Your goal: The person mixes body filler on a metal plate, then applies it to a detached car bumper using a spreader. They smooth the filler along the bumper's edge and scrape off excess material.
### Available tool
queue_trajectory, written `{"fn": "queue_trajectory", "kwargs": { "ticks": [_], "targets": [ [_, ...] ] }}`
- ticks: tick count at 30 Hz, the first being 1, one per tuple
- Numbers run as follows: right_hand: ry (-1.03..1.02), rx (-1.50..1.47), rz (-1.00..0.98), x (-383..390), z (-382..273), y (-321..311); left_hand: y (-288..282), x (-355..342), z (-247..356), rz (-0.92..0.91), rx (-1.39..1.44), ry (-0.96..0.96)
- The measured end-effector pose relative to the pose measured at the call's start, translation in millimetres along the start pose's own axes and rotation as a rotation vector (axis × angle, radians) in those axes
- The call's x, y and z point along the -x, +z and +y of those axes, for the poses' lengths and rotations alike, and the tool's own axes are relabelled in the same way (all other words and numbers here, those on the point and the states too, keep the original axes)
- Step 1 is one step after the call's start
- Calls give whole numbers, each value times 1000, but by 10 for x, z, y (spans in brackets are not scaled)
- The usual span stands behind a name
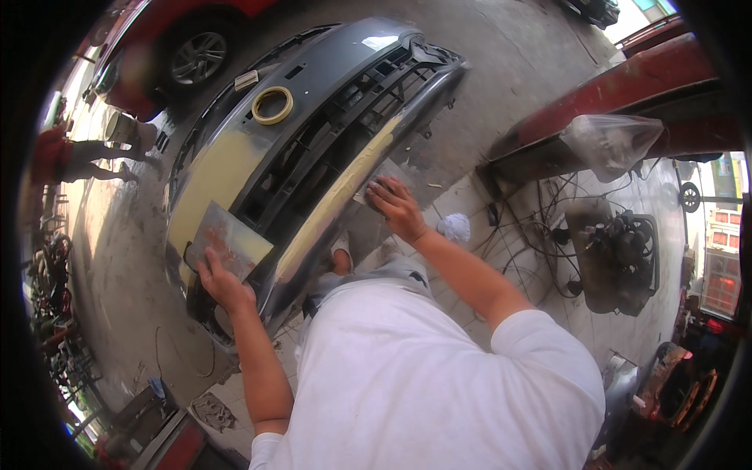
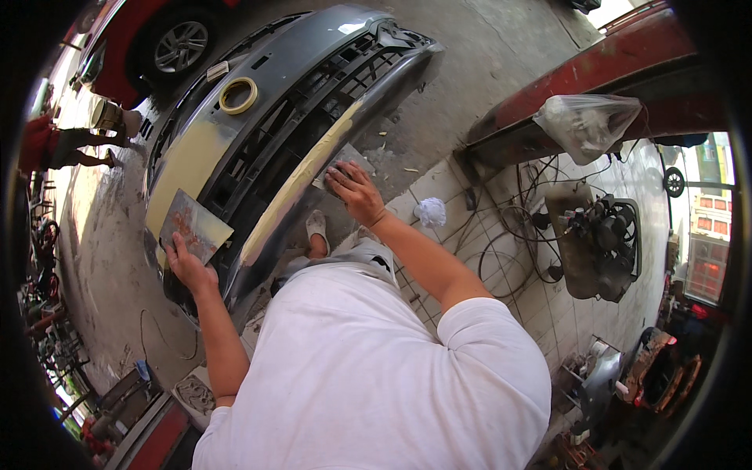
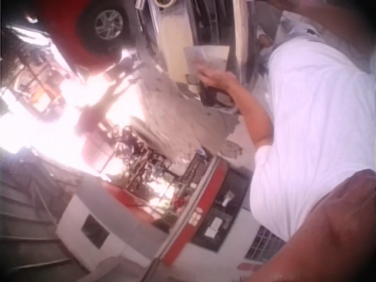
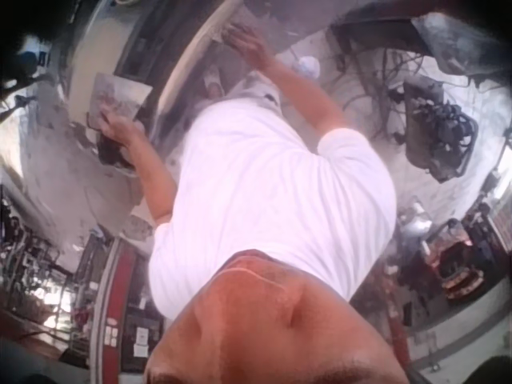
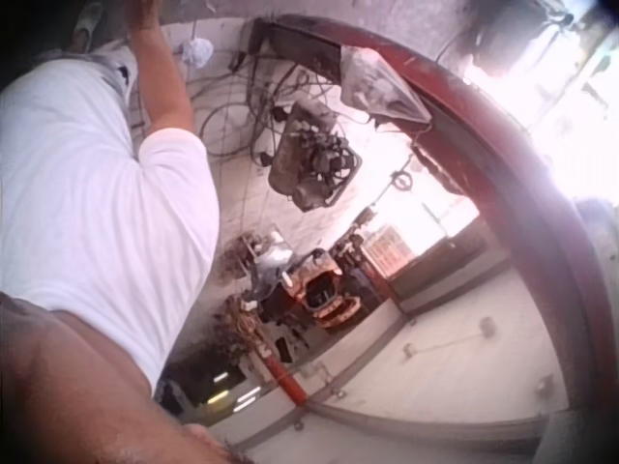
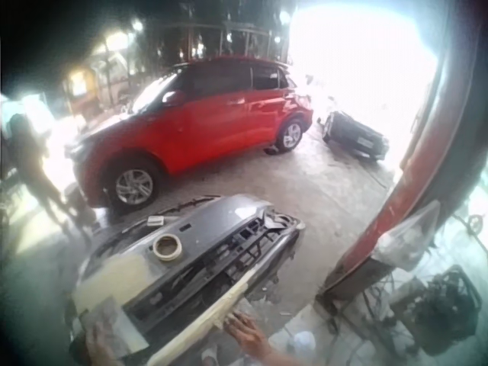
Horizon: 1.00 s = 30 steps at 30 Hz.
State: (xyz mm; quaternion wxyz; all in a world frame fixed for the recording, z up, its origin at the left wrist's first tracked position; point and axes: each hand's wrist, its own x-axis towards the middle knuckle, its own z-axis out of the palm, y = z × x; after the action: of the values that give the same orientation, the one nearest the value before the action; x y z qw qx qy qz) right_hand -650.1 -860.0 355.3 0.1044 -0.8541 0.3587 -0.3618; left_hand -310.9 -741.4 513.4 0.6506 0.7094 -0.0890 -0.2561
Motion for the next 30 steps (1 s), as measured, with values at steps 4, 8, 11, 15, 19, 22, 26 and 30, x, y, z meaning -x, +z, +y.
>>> {"fn": "queue_trajectory", "kwargs": {
  "ticks": [4, 8, 11, 15, 19, 22, 26, 30],
  "targets": [
    [-26, 26, 29, -141, -34, -52, 7, 29, 7, 3, 7, -23],
    [-26, 30, 37, -131, -164, 87, 48, 34, -63, 47, -30, -1],
    [-3, 7, 52, 80, -191, 125, 109, 104, 23, 43, -10, -9],
    [15, -4, 89, -105, -330, 83, 76, 170, -32, -41, 85, -35],
    [19, 26, 116, -85, -545, 244, 137, 223, -121, -160, 128, 32],
    [155, -113, -24, 371, -516, 205, 169, 288, -145, -248, 167, 96],
    [547, -575, 111, 91, -974, -581, 411, 642, -347, -327, 207, 62],
    [256, -930, 100, -353, -1332, -1226, 911, 1205, -168, -434, 166, 128]
  ]
}}
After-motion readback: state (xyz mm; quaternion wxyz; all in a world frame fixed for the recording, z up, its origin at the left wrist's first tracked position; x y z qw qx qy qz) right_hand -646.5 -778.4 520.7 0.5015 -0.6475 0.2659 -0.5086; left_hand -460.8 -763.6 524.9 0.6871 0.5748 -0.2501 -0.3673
